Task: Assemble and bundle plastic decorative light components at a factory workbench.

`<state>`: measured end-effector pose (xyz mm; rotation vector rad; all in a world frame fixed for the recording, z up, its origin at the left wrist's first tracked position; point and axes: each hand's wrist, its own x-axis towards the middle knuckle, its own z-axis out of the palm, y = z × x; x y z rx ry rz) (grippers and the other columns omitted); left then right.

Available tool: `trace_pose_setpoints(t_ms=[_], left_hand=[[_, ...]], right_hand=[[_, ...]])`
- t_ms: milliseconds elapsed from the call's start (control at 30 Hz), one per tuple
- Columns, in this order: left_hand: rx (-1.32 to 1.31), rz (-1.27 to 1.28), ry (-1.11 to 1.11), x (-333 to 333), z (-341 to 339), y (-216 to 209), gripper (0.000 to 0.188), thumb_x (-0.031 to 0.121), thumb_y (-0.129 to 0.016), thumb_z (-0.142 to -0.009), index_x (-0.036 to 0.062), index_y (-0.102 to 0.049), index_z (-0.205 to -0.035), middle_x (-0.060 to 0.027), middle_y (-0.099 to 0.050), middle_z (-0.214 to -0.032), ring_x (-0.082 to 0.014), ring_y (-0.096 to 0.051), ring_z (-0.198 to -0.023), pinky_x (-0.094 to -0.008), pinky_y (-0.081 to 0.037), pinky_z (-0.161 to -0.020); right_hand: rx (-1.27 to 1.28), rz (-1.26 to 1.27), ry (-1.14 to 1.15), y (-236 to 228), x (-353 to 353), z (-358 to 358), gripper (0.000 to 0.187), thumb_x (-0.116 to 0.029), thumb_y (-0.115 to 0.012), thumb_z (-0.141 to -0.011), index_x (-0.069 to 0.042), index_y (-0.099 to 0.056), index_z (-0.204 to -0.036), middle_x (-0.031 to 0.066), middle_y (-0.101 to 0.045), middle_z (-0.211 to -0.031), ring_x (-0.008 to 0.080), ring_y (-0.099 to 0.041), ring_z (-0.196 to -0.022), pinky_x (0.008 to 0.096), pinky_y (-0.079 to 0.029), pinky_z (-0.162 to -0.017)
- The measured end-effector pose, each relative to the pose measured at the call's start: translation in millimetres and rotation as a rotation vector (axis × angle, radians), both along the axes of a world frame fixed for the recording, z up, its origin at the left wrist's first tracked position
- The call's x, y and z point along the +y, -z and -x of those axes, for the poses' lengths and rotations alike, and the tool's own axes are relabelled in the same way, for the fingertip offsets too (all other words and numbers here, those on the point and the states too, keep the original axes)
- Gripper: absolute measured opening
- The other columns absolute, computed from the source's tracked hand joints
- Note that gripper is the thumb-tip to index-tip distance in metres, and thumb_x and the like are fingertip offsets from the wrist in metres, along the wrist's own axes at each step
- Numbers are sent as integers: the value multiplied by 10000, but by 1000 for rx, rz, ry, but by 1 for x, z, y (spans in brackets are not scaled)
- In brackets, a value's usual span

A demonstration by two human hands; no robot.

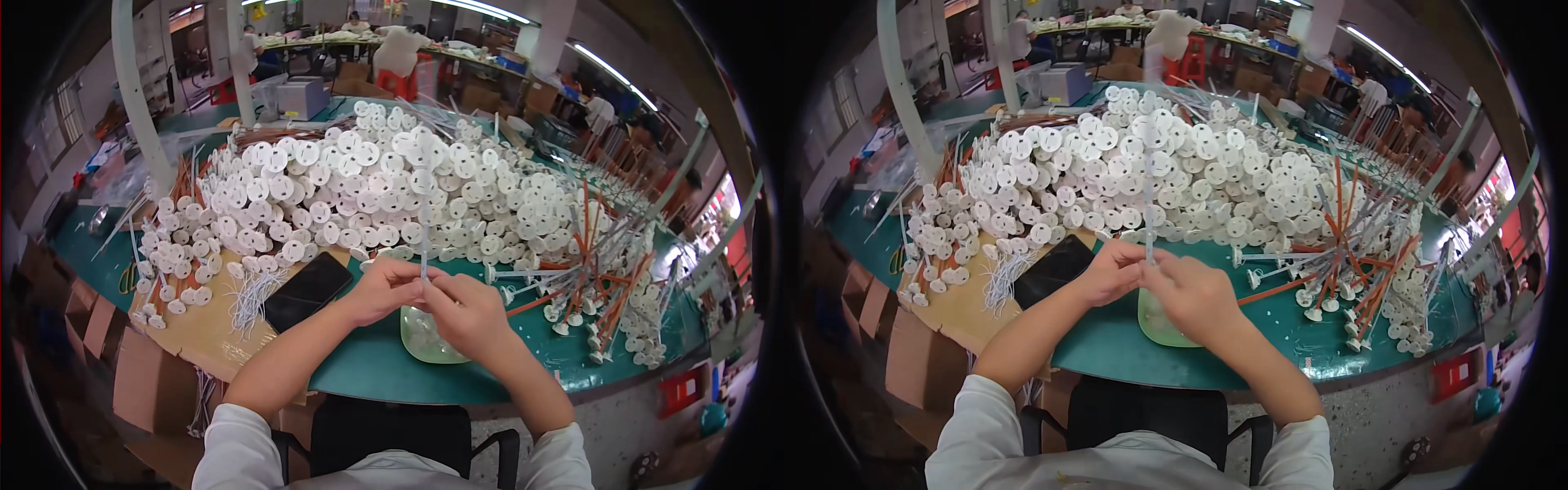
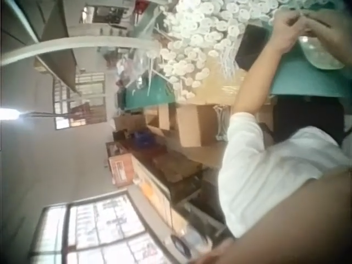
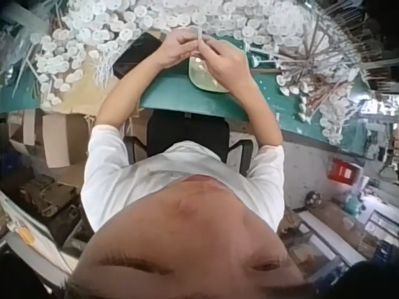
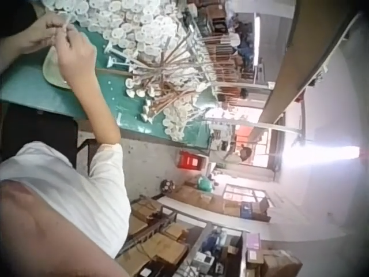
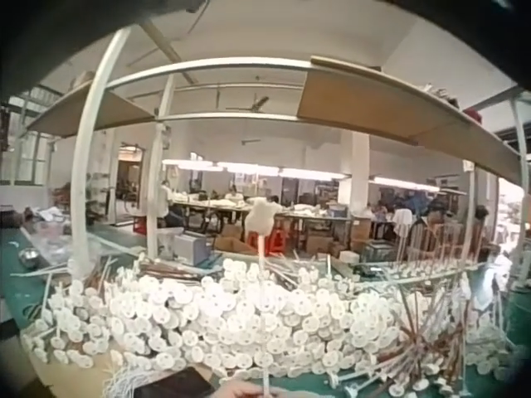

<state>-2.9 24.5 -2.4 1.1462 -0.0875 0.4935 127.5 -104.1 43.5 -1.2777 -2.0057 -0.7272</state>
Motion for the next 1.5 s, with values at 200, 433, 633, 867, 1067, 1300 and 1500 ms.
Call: trace_pose_setpoints(t_ms=[200,433,633,867,1067,1300,1500], left_hand=[[148,-195,-55,15,-10,12,408,-24,-698,-778,-56,-610,-1175,-68,-679,-1015,-99,-612,-931,-244,-489,-848],[171,-29,-23,16,-11,21,400,-87,-694,-744,-91,-612,-1136,-168,-664,-1086,-209,-654,-999,-309,-524,-899],[140,8,-13,9,-10,17,364,-63,-718,-768,-89,-617,-1117,-184,-673,-1035,-203,-671,-945,-309,-549,-870],[129,21,-30,3,-10,13,328,-43,-723,-778,-85,-634,-1091,-191,-679,-1010,-208,-680,-919,-306,-556,-848],[126,52,-58,7,-7,17,293,-20,-729,-778,-75,-659,-1057,-185,-692,-957,-199,-689,-854,-300,-563,-813],[157,-30,-141,6,-6,9,262,-31,-746,-757,-50,-694,-1013,-144,-706,-937,-151,-676,-836,-271,-548,-796],[100,-168,-177,6,-1,1,303,-47,-756,-742,-48,-687,-1037,-137,-703,-962,-143,-670,-864,-266,-544,-812]], right_hand=[[92,47,-30,14,8,-22,391,-1,-725,-629,-37,-676,-1015,51,-602,-712,194,-559,-572,316,-439,-467],[291,-34,-130,20,1,-33,293,69,-737,-570,-10,-686,-847,69,-639,-713,208,-589,-561,291,-450,-486],[294,-136,-140,24,2,-27,280,38,-772,-570,-5,-689,-834,84,-632,-724,199,-602,-588,275,-462,-489],[208,-216,-34,31,-5,-24,286,5,-752,-570,4,-685,-848,88,-645,-755,204,-633,-604,263,-507,-517],[225,-149,-93,26,-1,-25,243,46,-729,-635,26,-687,-873,107,-659,-771,213,-640,-613,266,-517,-535],[258,-136,-62,29,-2,-23,242,92,-734,-658,37,-684,-888,142,-683,-799,225,-670,-659,267,-525,-567],[240,-176,-90,31,-2,-20,223,80,-739,-674,39,-682,-886,147,-689,-813,225,-678,-676,266,-533,-582]])
